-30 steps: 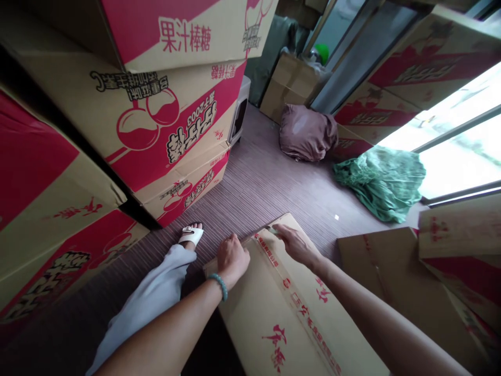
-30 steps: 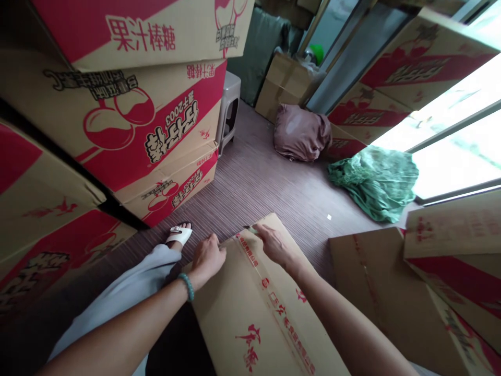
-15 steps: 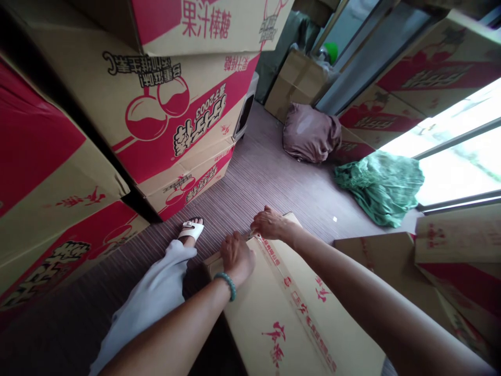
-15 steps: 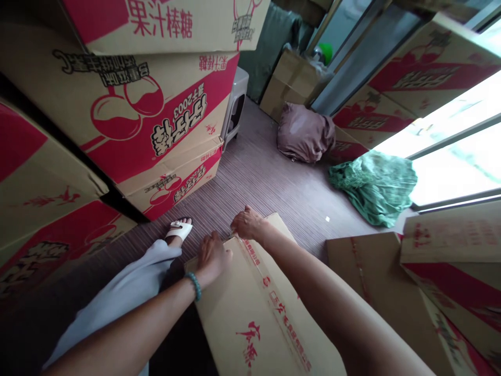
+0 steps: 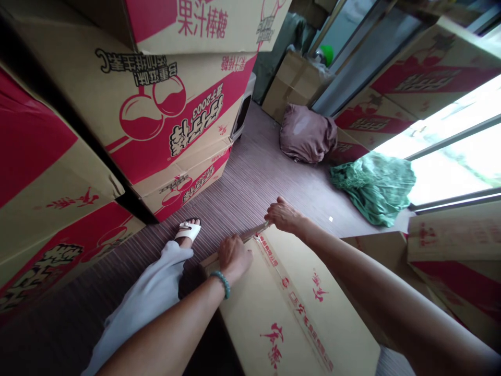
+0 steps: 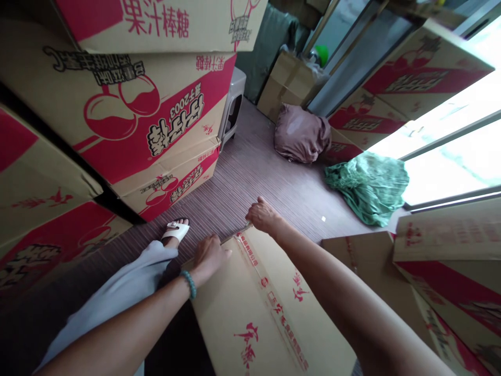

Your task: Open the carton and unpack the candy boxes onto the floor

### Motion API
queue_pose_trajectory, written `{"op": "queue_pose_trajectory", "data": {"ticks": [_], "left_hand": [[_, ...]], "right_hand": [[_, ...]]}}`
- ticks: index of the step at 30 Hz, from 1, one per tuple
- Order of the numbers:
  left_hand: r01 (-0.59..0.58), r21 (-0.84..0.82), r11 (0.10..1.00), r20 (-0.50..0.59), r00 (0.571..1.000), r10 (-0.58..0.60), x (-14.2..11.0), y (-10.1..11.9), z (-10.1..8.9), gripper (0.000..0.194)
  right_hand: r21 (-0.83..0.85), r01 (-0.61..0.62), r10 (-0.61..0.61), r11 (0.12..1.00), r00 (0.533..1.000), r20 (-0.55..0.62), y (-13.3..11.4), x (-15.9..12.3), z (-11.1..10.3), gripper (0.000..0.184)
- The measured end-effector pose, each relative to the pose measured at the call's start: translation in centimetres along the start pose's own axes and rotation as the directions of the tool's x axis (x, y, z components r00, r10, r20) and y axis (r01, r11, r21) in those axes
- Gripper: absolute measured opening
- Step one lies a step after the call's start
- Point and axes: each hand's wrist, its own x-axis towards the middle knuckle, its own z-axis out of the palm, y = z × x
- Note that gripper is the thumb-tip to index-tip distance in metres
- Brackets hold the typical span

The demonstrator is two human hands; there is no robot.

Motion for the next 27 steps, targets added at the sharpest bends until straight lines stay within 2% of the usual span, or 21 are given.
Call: {"op": "queue_pose_trajectory", "data": {"ticks": [3, 7, 9, 13, 18, 22, 24, 27], "left_hand": [[-0.022, 0.033, 0.999, 0.052, 0.998, 0.02, 0.1, 0.0, 0.0, 0.036], [-0.015, 0.013, 1.0, 0.015, 1.0, 0.015, 0.0, -0.1, 0.6, 0.038], [-0.018, 0.008, 1.0, -0.011, 1.0, 0.018, 0.0, -0.1, 0.9, 0.037], [-0.047, 0.026, 0.999, -0.03, 0.998, 0.048, -0.2, 0.0, 1.1, 0.033], [-0.067, 0.025, 0.997, -0.005, 0.998, 0.067, -0.3, 0.2, 0.6, 0.035], [-0.074, 0.009, 0.997, 0.001, 0.997, 0.074, -0.6, 0.5, 0.5, 0.037], [-0.066, -0.008, 0.998, 0.01, 0.998, 0.067, -0.7, 0.6, 0.5, 0.038], [-0.05, -0.033, 0.998, 0.018, 0.999, 0.05, -0.7, 0.6, 0.7, 0.039]], "right_hand": [[0.028, -0.003, 0.003, 1.0, 1.0, -0.005, -0.5, 0.2, -0.4, 0.021], [0.009, -0.042, 0.04, 0.999, 0.989, 0.141, -0.9, 0.3, -0.5, 0.024], [0.012, -0.073, 0.069, 0.997, 0.982, 0.176, -0.7, 0.0, -0.5, 0.027], [-0.002, -0.11, 0.109, 0.994, 0.979, 0.17, -0.7, -0.4, -0.4, 0.029], [0.002, -0.167, 0.165, 0.986, 0.972, 0.168, -1.2, -1.0, 0.1, 0.029], [0.058, -0.195, 0.18, 0.979, 0.964, 0.196, -0.1, -1.9, 0.5, 0.032], [0.055, -0.253, 0.239, 0.966, 0.952, 0.19, 0.7, -2.5, 0.4, 0.031], [0.098, -0.431, 0.409, 0.897, 0.893, 0.188, 0.6, -2.9, 0.0, 0.029]]}}
